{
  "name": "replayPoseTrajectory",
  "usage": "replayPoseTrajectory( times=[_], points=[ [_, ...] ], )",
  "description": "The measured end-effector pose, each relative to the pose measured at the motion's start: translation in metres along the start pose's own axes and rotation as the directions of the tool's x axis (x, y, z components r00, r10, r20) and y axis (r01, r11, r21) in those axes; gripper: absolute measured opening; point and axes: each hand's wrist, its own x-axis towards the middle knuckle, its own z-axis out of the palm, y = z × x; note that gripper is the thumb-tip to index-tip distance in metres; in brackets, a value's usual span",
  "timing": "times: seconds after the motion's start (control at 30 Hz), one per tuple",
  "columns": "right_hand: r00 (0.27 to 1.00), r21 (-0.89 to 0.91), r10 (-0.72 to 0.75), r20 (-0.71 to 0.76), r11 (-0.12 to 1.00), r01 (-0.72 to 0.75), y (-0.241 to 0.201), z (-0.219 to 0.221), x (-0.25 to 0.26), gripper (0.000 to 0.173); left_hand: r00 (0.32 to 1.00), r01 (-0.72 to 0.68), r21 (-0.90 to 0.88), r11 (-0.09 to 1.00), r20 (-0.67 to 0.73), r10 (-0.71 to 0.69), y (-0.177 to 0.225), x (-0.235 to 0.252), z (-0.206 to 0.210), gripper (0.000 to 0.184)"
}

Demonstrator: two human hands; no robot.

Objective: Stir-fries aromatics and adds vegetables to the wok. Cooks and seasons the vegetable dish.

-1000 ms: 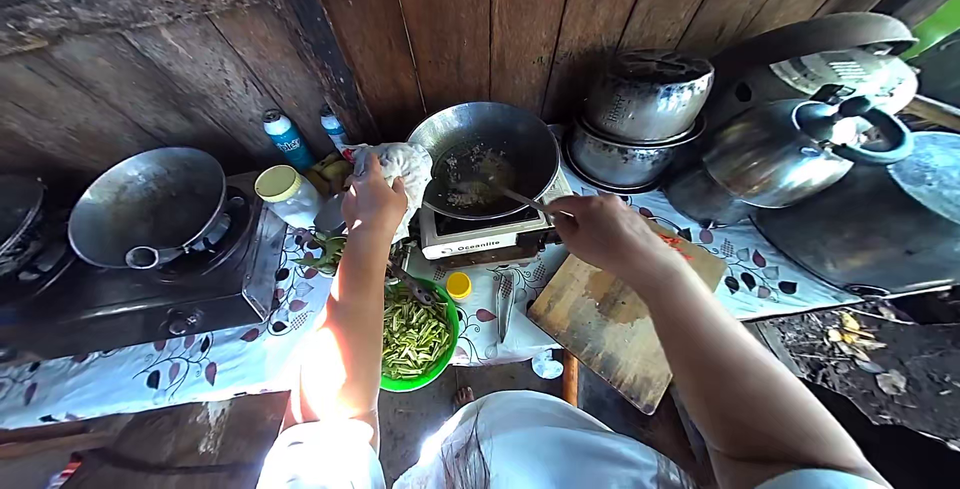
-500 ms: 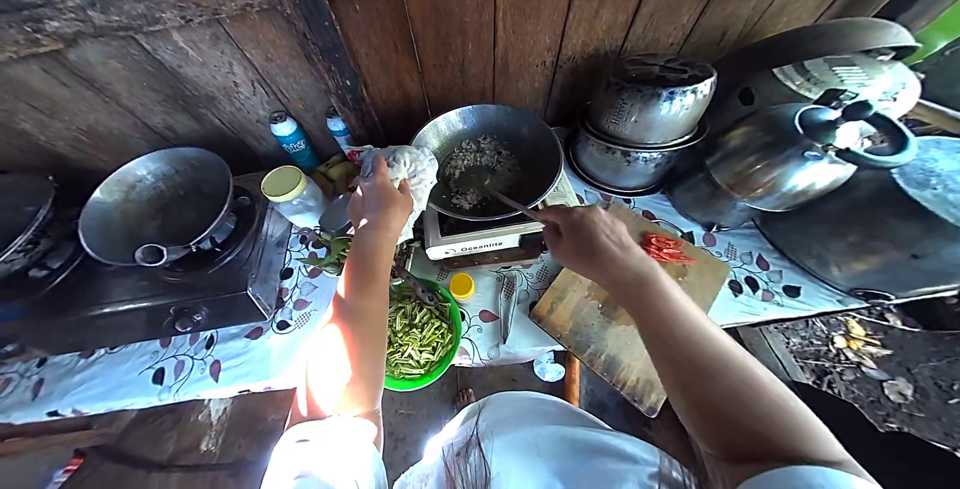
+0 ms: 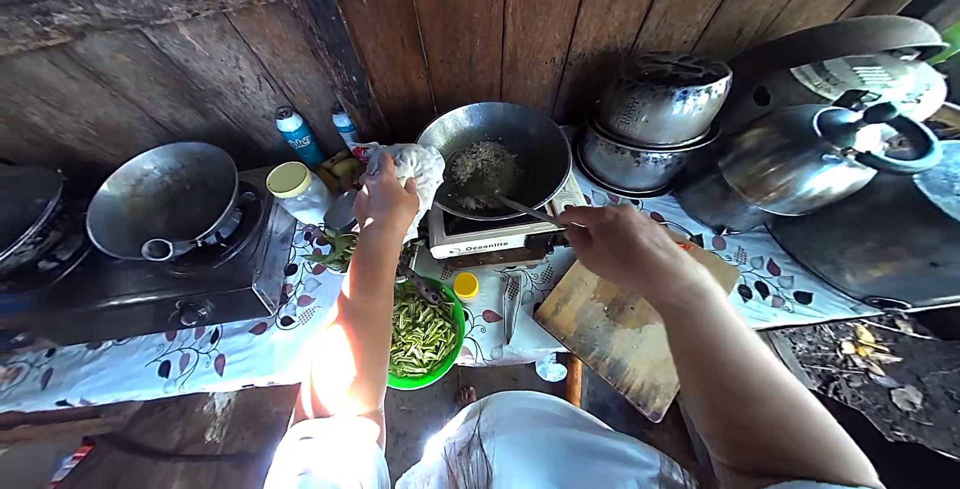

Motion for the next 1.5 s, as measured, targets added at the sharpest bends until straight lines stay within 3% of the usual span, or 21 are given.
replayPoseTrajectory(
  times=[0.17, 0.27, 0.37, 0.5, 0.6, 0.73, 0.83, 0.93, 1.0, 1.17, 1.3, 1.37, 1.5],
  points=[
    [0.968, -0.113, -0.167, -0.189, 0.983, 0.147, 0.005, -0.017, -0.042, 0.021, 1.000, 0.000, 0.007, 1.000, -0.008, 0.000, 0.001, 0.000, 0.000, 0.062],
    [0.998, -0.105, 0.013, -0.069, 0.994, -0.020, -0.008, -0.013, -0.036, 0.021, 1.000, 0.003, 0.011, 1.000, 0.005, -0.003, 0.001, 0.000, 0.000, 0.062],
    [0.986, -0.058, 0.169, 0.009, 0.984, -0.168, -0.009, 0.008, 0.010, 0.028, 1.000, -0.004, 0.019, 1.000, -0.003, 0.004, 0.002, 0.000, 0.000, 0.061],
    [0.991, -0.004, 0.130, -0.001, 0.991, -0.130, 0.000, 0.041, 0.053, 0.033, 1.000, 0.004, 0.031, 1.000, 0.005, -0.004, 0.002, 0.001, 0.000, 0.061],
    [0.997, 0.012, 0.071, -0.021, 0.997, -0.071, 0.000, 0.035, 0.028, 0.030, 1.000, 0.003, 0.019, 1.000, 0.007, -0.003, 0.002, -0.001, -0.001, 0.062],
    [0.993, -0.011, 0.107, -0.052, 0.994, -0.108, 0.007, 0.007, 0.008, 0.025, 1.000, 0.012, 0.026, 1.000, -0.002, -0.012, 0.002, 0.000, 0.000, 0.061],
    [0.983, -0.021, 0.183, -0.031, 0.983, -0.184, 0.004, 0.009, 0.037, 0.028, 1.000, 0.002, 0.026, 1.000, -0.004, -0.001, 0.002, 0.000, 0.001, 0.061],
    [0.988, 0.013, 0.155, -0.013, 0.988, -0.155, 0.002, 0.029, 0.062, 0.028, 1.000, -0.008, 0.018, 1.000, 0.004, 0.008, 0.001, -0.001, 0.000, 0.063],
    [0.992, 0.037, 0.127, -0.024, 0.991, -0.126, 0.000, 0.034, 0.052, 0.028, 1.000, -0.008, 0.020, 1.000, 0.012, 0.008, 0.002, 0.000, -0.001, 0.063],
    [0.992, -0.032, 0.124, -0.029, 0.992, -0.125, 0.006, -0.004, 0.001, 0.025, 1.000, 0.008, 0.015, 1.000, 0.021, -0.009, 0.002, 0.000, -0.002, 0.063],
    [0.978, -0.028, 0.206, -0.027, 0.978, -0.206, 0.009, 0.000, 0.029, 0.027, 1.000, 0.012, 0.036, 0.999, 0.014, -0.012, 0.004, 0.000, 0.000, 0.062],
    [0.986, 0.006, 0.166, -0.032, 0.986, -0.166, 0.011, 0.020, 0.045, 0.028, 1.000, 0.009, 0.044, 0.999, 0.009, -0.009, 0.004, 0.000, 0.000, 0.062],
    [0.994, 0.012, 0.110, -0.016, 0.994, -0.110, 0.003, 0.020, 0.021, 0.026, 1.000, 0.014, 0.036, 0.999, 0.017, -0.015, 0.003, -0.001, -0.001, 0.063]
  ],
)
